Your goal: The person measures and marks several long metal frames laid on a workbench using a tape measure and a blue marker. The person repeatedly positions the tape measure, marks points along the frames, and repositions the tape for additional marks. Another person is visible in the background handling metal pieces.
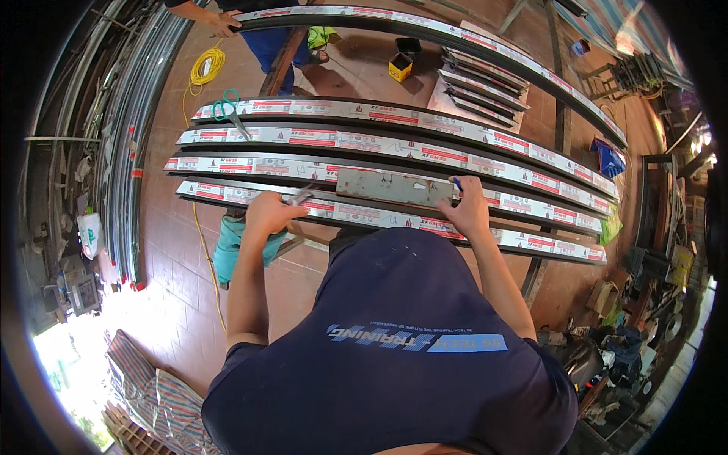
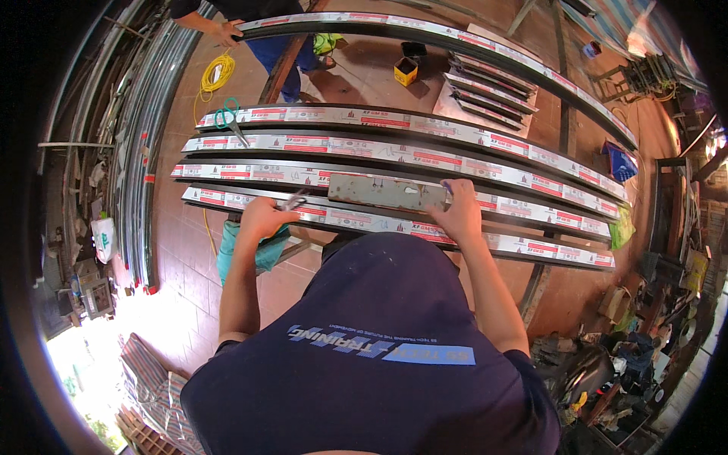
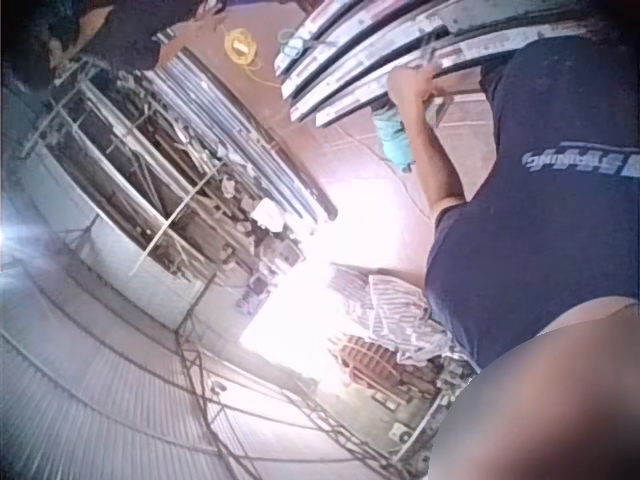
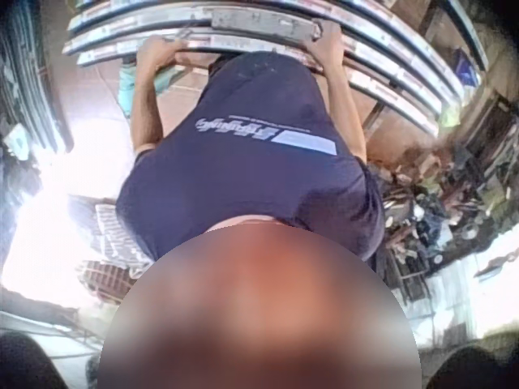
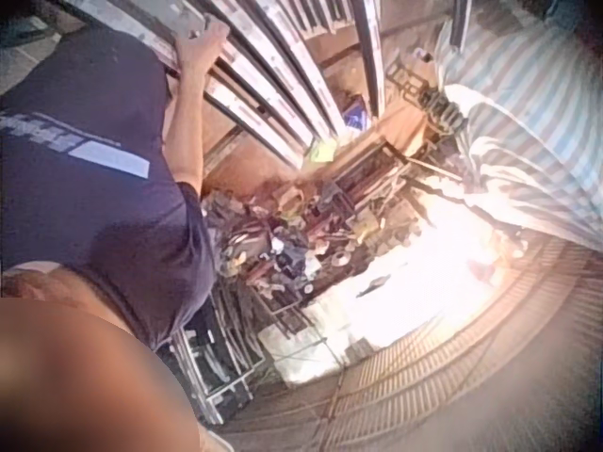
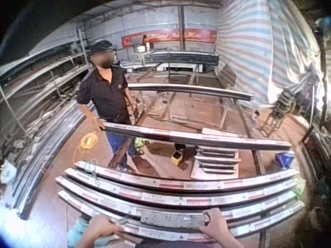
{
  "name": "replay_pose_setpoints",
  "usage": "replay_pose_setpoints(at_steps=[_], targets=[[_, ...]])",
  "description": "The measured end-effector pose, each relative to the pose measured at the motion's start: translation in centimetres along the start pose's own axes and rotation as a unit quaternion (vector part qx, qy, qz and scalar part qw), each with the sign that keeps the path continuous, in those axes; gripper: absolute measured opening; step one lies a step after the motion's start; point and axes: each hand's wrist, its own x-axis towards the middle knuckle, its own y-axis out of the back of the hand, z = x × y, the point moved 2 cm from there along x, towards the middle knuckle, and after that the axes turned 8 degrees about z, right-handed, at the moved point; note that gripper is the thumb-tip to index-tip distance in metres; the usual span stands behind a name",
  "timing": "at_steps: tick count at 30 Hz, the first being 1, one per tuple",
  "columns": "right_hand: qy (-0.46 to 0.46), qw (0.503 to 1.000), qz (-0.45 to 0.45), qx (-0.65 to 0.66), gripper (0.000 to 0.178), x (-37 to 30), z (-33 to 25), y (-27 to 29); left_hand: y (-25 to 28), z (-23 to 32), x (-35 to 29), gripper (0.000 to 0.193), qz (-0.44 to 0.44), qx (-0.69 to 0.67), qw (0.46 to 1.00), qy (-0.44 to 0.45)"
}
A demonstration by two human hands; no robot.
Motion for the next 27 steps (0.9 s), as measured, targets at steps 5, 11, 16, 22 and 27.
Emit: replay_pose_setpoints(at_steps=[5,11,16,22,27], targets=[[0.09,0.993,-0.04,-0.065,0.095,0.8,0.0,0.2,1.1,-2.9,1.2,0.062,0.107,0.041,0.991,0.07],[0.069,0.99,-0.097,-0.069,0.103,2.5,0.7,-0.2,0.4,-2.4,5.3,0.064,0.174,0.103,0.979,-0.012],[0.121,0.984,-0.094,-0.088,0.101,2.5,3.1,-0.5,0.8,-1.4,7.3,0.055,0.2,0.118,0.968,-0.098],[0.067,0.991,-0.099,-0.068,0.102,1.6,3.4,0.2,2.0,2.2,5.4,0.09,0.222,0.102,0.953,-0.179],[0.084,0.988,-0.095,-0.087,0.104,1.8,2.3,0.5,-0.6,7.9,4.1,0.099,0.179,0.042,0.92,-0.347]])
